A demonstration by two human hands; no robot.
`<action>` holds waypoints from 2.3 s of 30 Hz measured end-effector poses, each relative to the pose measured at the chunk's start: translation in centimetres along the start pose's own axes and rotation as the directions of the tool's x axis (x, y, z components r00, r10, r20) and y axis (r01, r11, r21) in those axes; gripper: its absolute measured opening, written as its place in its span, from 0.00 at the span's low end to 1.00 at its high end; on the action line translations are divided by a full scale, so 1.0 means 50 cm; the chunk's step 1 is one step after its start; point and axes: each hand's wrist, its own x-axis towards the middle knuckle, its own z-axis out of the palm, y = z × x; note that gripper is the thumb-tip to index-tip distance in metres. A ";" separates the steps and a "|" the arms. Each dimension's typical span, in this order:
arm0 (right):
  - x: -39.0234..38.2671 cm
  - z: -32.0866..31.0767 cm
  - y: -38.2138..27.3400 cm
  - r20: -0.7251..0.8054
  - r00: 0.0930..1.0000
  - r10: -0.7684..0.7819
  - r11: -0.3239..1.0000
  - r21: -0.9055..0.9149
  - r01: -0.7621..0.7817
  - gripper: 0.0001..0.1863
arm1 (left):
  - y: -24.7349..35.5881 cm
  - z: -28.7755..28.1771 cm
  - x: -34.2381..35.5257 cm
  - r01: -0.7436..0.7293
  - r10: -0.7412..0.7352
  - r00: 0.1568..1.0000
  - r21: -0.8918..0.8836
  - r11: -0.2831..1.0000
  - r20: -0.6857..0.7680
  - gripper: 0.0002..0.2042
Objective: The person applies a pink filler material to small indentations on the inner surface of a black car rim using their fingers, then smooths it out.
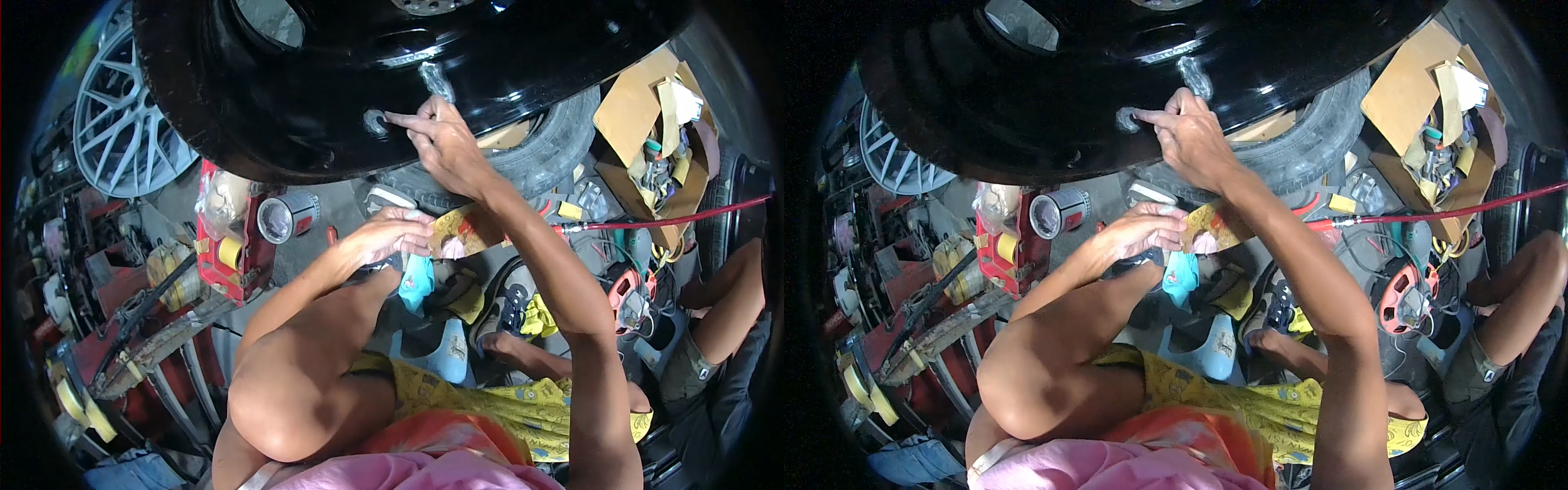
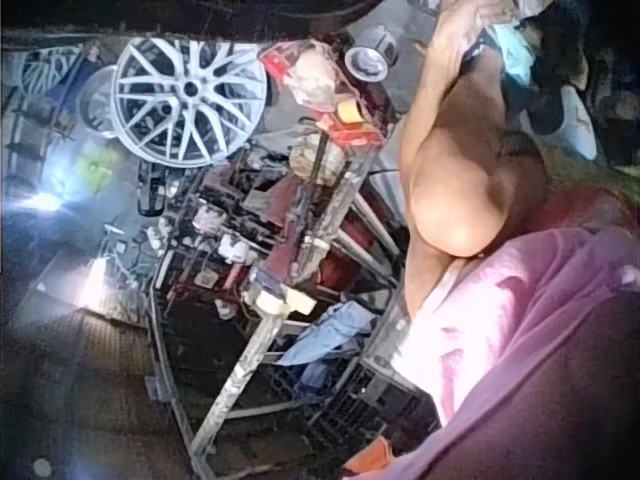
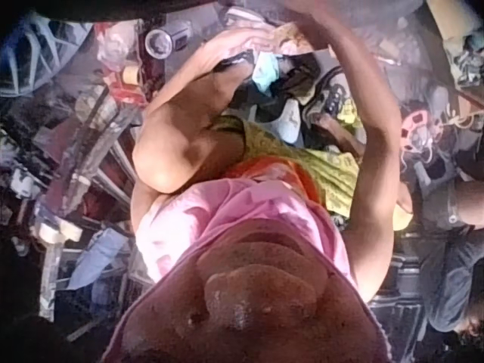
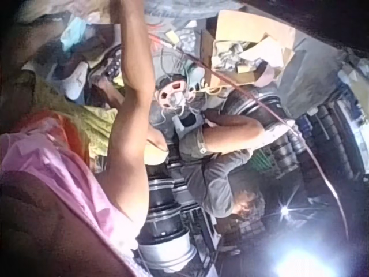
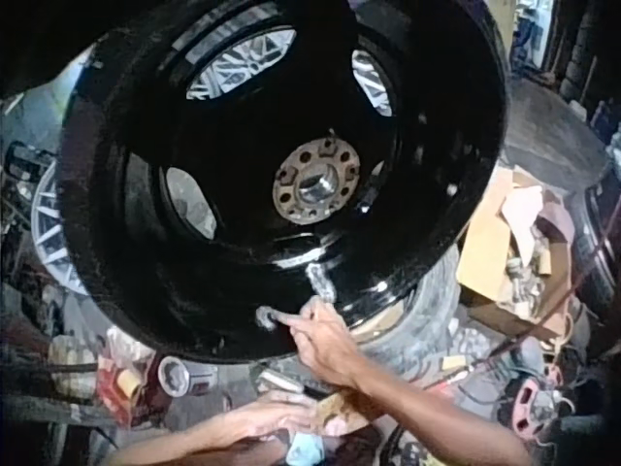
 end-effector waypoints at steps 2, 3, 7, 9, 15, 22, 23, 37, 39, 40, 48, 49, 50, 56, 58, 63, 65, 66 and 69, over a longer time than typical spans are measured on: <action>0.016 0.031 0.008 0.021 1.000 0.019 1.000 -0.010 -0.019 0.21 | -0.010 -0.020 -0.012 0.010 -0.010 1.000 -0.020 1.000 -0.017 0.12; 0.022 0.043 0.006 0.039 0.999 0.027 0.998 -0.061 -0.025 0.22 | -0.015 -0.028 -0.016 0.020 -0.021 0.999 -0.043 0.999 -0.030 0.11; 0.000 0.054 -0.008 0.075 0.997 0.017 0.990 -0.139 -0.007 0.24 | -0.027 -0.049 -0.020 0.029 -0.031 0.999 -0.046 0.999 -0.039 0.11; -0.006 0.044 -0.016 0.079 0.995 0.057 0.972 -0.233 -0.038 0.24 | -0.028 -0.051 -0.023 0.024 -0.025 0.999 -0.020 0.999 -0.046 0.12; -0.008 0.072 -0.011 0.002 1.000 0.011 0.984 -0.177 -0.010 0.25 | -0.019 -0.023 -0.028 0.044 -0.044 0.999 -0.030 0.999 -0.013 0.14; 0.018 0.063 -0.007 0.014 1.000 -0.002 0.962 -0.272 0.006 0.24 | -0.023 -0.028 -0.039 0.051 -0.052 0.998 -0.014 0.999 -0.037 0.12; 0.013 0.056 -0.003 0.000 1.000 0.010 0.955 -0.296 -0.010 0.24 | -0.025 -0.030 -0.036 0.052 -0.052 0.998 -0.014 0.999 -0.031 0.12; -0.003 0.066 -0.028 0.020 1.000 -0.003 0.984 -0.179 0.006 0.23 | -0.037 -0.067 -0.037 0.019 -0.022 0.998 -0.037 0.999 -0.062 0.13; -0.021 0.053 -0.026 0.042 0.999 0.020 0.976 -0.218 -0.011 0.23 | -0.033 -0.069 -0.041 0.020 -0.022 0.998 -0.038 0.999 -0.055 0.12; -0.028 0.047 -0.023 0.062 0.997 0.047 0.966 -0.258 -0.029 0.24 | -0.032 -0.066 -0.042 0.023 -0.025 0.999 -0.038 0.999 -0.046 0.12; 0.003 0.069 -0.027 -0.010 1.000 -0.025 0.977 -0.214 0.022 0.24 | -0.040 -0.078 -0.044 0.026 -0.026 0.997 -0.006 1.000 -0.076 0.12; 0.008 0.068 -0.020 -0.010 1.000 -0.023 0.976 -0.218 0.020 0.24 | -0.043 -0.079 -0.039 0.028 -0.028 0.997 -0.002 1.000 -0.069 0.12; 0.018 0.067 -0.012 -0.022 1.000 -0.016 0.972 -0.233 0.010 0.24 | -0.046 -0.080 -0.033 0.029 -0.029 0.997 -0.001 1.000 -0.065 0.12; -0.003 0.060 0.005 -0.011 0.999 0.048 0.962 -0.267 -0.050 0.23 | -0.033 -0.081 -0.040 0.025 -0.026 0.998 -0.019 1.000 -0.060 0.12; -0.007 0.061 -0.009 0.011 0.999 0.043 0.985 -0.168 -0.040 0.23 | -0.029 -0.079 -0.050 0.023 -0.024 0.997 -0.011 1.000 -0.071 0.13; 0.029 0.072 -0.008 -0.025 1.000 0.001 0.981 -0.193 -0.006 0.22 | -0.035 -0.083 -0.050 0.001 -0.001 0.998 0.009 1.000 -0.058 0.11; 0.029 0.074 0.002 -0.044 0.999 -0.001 0.967 -0.256 -0.010 0.22 | -0.042 -0.092 -0.049 -0.008 0.009 0.998 0.017 1.000 -0.059 0.11; 0.019 0.066 0.010 -0.043 0.999 0.003 0.964 -0.267 -0.015 0.22 | -0.043 -0.090 -0.039 -0.006 0.006 0.999 0.006 1.000 -0.047 0.12; -0.014 0.047 0.015 -0.021 0.999 0.043 0.959 -0.280 -0.047 0.22 | -0.039 -0.078 -0.031 -0.025 0.023 0.999 -0.028 0.999 -0.045 0.11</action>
